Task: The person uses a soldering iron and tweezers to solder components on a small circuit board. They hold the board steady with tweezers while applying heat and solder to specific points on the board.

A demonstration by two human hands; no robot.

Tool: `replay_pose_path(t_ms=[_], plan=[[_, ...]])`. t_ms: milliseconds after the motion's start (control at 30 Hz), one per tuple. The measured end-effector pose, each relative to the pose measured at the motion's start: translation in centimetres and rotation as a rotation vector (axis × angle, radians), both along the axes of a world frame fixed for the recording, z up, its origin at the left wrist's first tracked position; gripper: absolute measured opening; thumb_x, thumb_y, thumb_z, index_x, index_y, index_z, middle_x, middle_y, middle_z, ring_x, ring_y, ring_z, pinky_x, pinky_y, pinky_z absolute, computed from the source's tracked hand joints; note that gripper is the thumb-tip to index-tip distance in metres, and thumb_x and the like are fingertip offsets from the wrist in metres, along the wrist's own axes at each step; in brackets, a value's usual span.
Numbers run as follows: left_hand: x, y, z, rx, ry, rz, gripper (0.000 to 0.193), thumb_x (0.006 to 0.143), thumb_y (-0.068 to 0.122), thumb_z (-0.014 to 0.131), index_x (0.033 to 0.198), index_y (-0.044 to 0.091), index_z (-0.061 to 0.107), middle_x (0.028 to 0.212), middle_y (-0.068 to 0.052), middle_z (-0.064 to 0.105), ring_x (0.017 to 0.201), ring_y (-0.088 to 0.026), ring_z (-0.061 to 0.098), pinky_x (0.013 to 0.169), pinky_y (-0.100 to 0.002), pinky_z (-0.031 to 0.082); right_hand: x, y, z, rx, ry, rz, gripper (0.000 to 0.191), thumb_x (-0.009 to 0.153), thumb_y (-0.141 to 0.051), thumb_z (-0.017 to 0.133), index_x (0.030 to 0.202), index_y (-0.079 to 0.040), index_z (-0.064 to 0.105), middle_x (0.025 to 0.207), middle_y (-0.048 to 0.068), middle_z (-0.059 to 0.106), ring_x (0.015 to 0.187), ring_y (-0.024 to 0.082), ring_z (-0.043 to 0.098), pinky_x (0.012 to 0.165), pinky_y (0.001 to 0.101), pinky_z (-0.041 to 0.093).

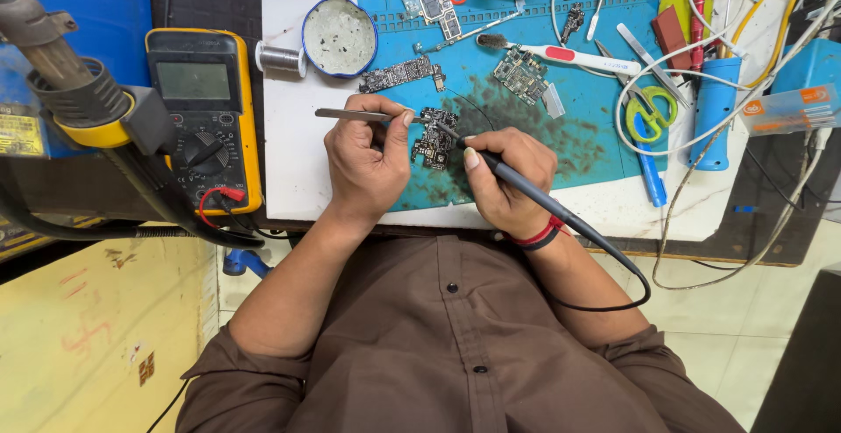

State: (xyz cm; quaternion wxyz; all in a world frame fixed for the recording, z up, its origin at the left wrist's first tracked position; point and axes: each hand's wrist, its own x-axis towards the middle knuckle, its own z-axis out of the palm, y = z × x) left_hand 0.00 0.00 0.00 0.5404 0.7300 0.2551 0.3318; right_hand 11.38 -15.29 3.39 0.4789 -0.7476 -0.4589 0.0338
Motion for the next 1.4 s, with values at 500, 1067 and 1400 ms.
replay_pose_path(t_ms=[500, 1067, 1400], plan=[[0.11, -0.03, -0.2, 0.002, -0.01, -0.001, 0.011, 0.102, 0.002, 0.071, 0.104, 0.002, 0.06, 0.077, -0.001, 0.063, 0.059, -0.003, 0.053, 0.052, -0.022, 0.04, 0.06, -0.04, -0.09, 0.026, 0.003, 0.02, 0.005, 0.095, -0.004, 0.07, 0.098, -0.001, 0.067, 0.08, 0.01, 0.065, 0.066, 0.023, 0.06, 0.063, 0.0338, 0.044], [0.02, 0.05, -0.14, -0.001, -0.002, -0.009, 0.011, 0.103, 0.003, 0.071, 0.104, 0.002, 0.06, 0.075, 0.0, 0.063, 0.059, -0.003, 0.053, 0.052, -0.022, 0.04, 0.01, -0.02, -0.05, 0.018, 0.004, 0.01, 0.005, 0.095, -0.004, 0.07, 0.098, -0.001, 0.068, 0.08, 0.009, 0.065, 0.067, 0.022, 0.061, 0.063, 0.0336, 0.045], [0.05, -0.03, -0.14, -0.001, 0.006, 0.002, 0.011, 0.102, 0.003, 0.071, 0.103, 0.002, 0.06, 0.074, 0.0, 0.062, 0.057, -0.003, 0.051, 0.051, -0.022, 0.038, 0.02, -0.06, -0.05, 0.011, 0.012, 0.006, 0.005, 0.094, -0.004, 0.071, 0.097, -0.001, 0.068, 0.079, 0.009, 0.065, 0.065, 0.022, 0.06, 0.062, 0.0337, 0.044]])
